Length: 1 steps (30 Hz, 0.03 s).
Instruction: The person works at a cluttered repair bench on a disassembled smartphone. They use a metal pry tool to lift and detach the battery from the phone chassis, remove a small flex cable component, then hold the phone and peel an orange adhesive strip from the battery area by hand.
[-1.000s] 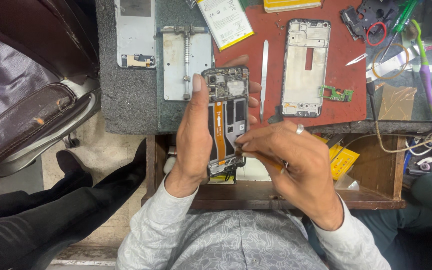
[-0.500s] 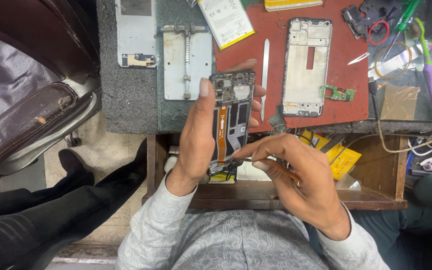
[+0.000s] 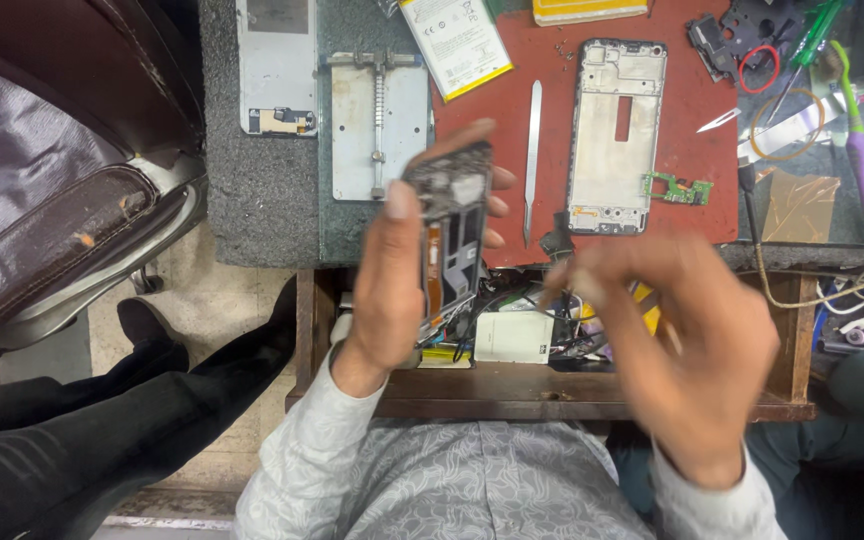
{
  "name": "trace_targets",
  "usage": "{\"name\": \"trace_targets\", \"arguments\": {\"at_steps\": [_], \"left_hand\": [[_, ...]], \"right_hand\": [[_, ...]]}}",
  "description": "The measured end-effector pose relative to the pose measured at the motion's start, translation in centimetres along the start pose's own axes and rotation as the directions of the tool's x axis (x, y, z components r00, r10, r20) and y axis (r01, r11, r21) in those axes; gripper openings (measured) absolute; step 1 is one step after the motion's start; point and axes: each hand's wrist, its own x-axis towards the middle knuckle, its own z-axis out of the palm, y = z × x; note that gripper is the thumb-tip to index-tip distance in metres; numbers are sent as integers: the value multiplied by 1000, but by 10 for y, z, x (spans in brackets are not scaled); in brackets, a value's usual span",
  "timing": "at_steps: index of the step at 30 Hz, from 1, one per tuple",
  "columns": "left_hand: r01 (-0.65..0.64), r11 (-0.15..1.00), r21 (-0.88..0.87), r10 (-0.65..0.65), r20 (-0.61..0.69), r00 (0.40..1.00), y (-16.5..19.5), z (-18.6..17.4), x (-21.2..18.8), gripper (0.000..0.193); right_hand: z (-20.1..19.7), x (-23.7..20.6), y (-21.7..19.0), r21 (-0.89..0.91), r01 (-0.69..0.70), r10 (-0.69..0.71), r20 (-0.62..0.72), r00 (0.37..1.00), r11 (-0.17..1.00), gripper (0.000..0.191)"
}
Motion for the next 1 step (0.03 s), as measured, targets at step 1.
{"name": "trace_targets", "arguments": {"at_steps": [1], "left_hand": [[9,999,-44,-11,-33,999,0,-3,-3,81]], "right_hand": [[0,11,7,-73,-88,88,-4,996,993,12]]}}
